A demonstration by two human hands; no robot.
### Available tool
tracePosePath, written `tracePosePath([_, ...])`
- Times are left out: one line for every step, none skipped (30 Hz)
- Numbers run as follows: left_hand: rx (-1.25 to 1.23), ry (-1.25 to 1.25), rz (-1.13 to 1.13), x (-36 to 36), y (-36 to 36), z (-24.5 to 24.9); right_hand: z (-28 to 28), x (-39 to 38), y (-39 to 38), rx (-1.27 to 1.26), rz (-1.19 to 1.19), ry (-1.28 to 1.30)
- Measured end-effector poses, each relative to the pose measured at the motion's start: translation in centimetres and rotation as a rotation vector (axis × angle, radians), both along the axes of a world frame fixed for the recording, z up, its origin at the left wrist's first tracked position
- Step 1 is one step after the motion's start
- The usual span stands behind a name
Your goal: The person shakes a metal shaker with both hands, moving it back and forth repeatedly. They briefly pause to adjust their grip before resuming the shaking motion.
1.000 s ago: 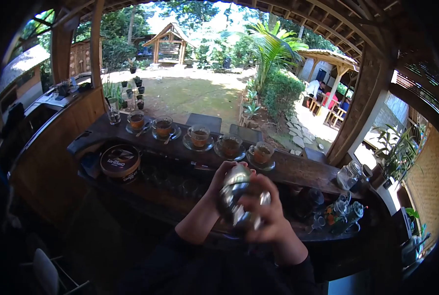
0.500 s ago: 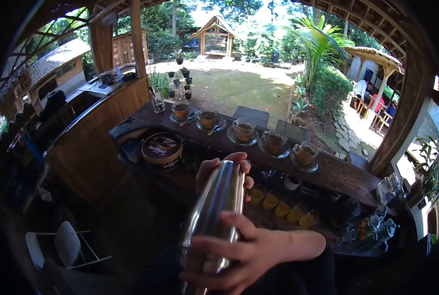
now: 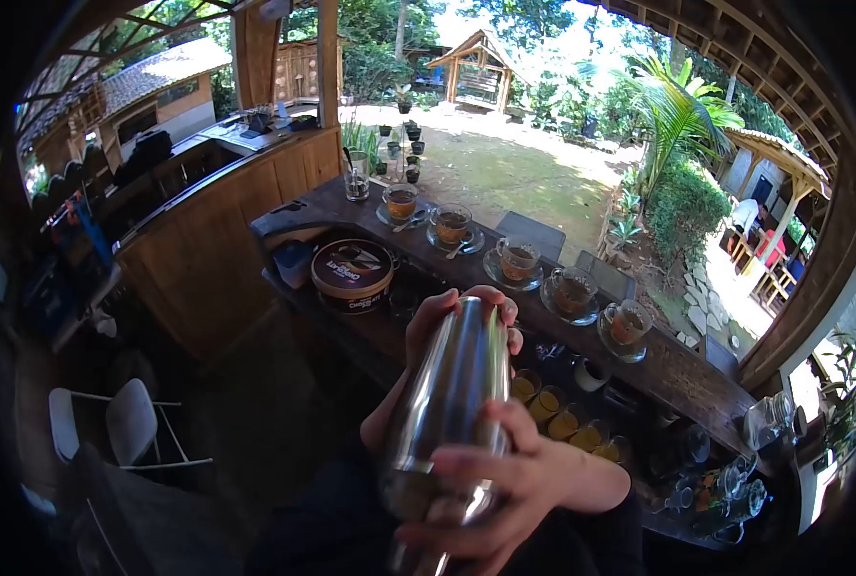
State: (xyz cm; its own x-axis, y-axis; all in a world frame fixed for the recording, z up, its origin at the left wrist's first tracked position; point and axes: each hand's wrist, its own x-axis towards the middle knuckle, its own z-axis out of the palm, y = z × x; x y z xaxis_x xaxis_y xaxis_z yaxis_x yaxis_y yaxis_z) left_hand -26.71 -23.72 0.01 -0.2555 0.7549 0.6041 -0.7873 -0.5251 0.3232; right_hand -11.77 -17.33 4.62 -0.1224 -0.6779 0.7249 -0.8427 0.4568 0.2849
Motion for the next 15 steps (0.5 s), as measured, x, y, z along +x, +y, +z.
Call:
tracePosePath([-0.118, -0.098, 0.016, -1.4, 0.6, -2.0, -0.3, -1.9, 1.3, -0.077, -0.006, -0.050])
tracePosePath([-0.237, -0.197, 0.029, -2.5, 1.2, -4.0, -0.8, -4.1, 2.9, -0.156, -0.014, -0.101])
tracePosePath([-0.091, -0.401, 0.015, 0.0, 0.7, -3.6, -1.6, -6.1, 4.4, -0.235, -0.024, -0.155])
tracePosePath([0.112, -0.350, -0.132, -3.5, 3.8, -11.0, -2.7, -7.3, 5.2, -0.316, -0.037, -0.214])
tracePosePath([-0.068, -0.386, 0.030, -2.5, 4.0, -10.4, -4.3, -7.7, 5.6, -0.514, -0.093, -0.324])
tracePosePath([-0.242, -0.410, 0.190, -1.8, 4.2, -9.2, -4.8, -7.8, 5.7, -0.705, -0.151, -0.425])
tracePosePath([-0.090, -0.394, 0.096, -1.5, 4.0, -8.9, -4.2, -7.7, 6.1, -0.589, -0.069, -0.344])
tracePosePath([0.113, -0.282, -0.055, -1.5, 3.8, -9.1, -2.6, -6.1, 4.9, -0.447, -0.052, -0.269])
tracePosePath([-0.072, -0.307, -0.064, -1.7, 3.0, -7.5, -1.4, -4.5, 3.8, -0.237, -0.098, -0.151])
tracePosePath([-0.264, -0.335, -0.073, -1.5, 1.8, -5.1, -1.1, -4.2, 2.4, -0.197, 0.130, 0.005])
tracePosePath([-0.229, -0.207, 0.014, -0.7, 1.1, -3.3, -0.2, -2.4, 1.1, -0.117, 0.130, 0.063])
tracePosePath([-0.129, -0.126, -0.012, 0.2, 0.5, -1.4, -0.4, -0.9, 0.1, -0.144, 0.093, 0.039])
tracePosePath([-0.112, -0.121, 0.004, 0.0, 0.7, -1.3, -0.4, -1.3, 0.4, -0.142, 0.125, 0.098])
tracePosePath([-0.095, -0.117, 0.018, 0.0, 0.9, -1.4, -0.5, -2.0, 0.9, -0.140, 0.153, 0.157])
tracePosePath([-0.202, -0.247, 0.038, -0.4, 1.4, -2.3, -1.0, -3.7, 1.7, -0.208, 0.172, 0.104])
